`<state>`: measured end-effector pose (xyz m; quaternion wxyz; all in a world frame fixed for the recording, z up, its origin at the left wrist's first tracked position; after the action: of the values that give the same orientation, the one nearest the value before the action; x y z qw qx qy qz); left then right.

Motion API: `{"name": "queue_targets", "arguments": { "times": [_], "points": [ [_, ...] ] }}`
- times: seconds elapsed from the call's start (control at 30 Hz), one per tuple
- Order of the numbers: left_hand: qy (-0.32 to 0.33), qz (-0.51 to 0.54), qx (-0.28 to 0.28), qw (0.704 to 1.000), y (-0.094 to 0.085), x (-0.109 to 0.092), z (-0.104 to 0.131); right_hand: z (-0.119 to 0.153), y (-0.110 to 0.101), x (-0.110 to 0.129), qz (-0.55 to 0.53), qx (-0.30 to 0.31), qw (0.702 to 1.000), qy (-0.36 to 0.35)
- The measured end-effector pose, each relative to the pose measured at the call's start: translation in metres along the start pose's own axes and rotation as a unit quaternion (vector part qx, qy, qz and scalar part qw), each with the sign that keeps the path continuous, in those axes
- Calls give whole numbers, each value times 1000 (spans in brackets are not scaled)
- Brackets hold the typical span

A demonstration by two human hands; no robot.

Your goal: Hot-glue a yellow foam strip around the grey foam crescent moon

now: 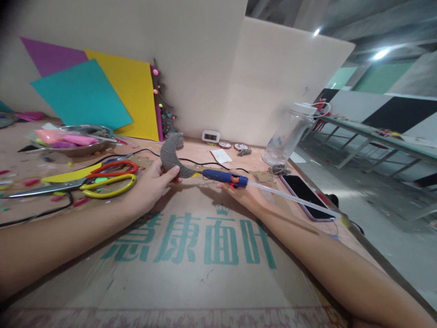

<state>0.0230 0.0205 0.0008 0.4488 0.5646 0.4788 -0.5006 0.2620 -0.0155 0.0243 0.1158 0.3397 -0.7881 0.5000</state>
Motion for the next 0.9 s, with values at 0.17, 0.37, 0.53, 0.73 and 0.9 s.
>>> {"name": "queue_targets", "arguments": {
  "times": [0.17,0.37,0.53,0.73,0.9],
  "points": [
    [-2,0,0,1000,0,1,-1,2,1,-3,7,8,1000,-3],
    [-8,1,0,1000,1,-1,1,2,1,-3,10,-5,1000,8],
    [-4,7,7,1000,2,-1,0,2,2,-7,7,-7,1000,-3],
    [0,6,12,1000,2,0,0,2,1,-6,30,3,999,27],
    [0,-1,8,1000,2,0,1,2,2,-4,26,-8,999,17]
  ]
}}
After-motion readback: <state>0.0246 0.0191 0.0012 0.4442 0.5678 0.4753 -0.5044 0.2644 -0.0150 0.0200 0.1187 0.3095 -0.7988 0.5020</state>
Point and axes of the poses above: each hand's wrist, its own z-axis away from the middle knuckle, its own y-axis out of the palm, x = y × z, the point moved 2 cm from there along -z, towards the middle knuckle, and after that the axes turned 8 degrees about -y, right-handed, at the moved point
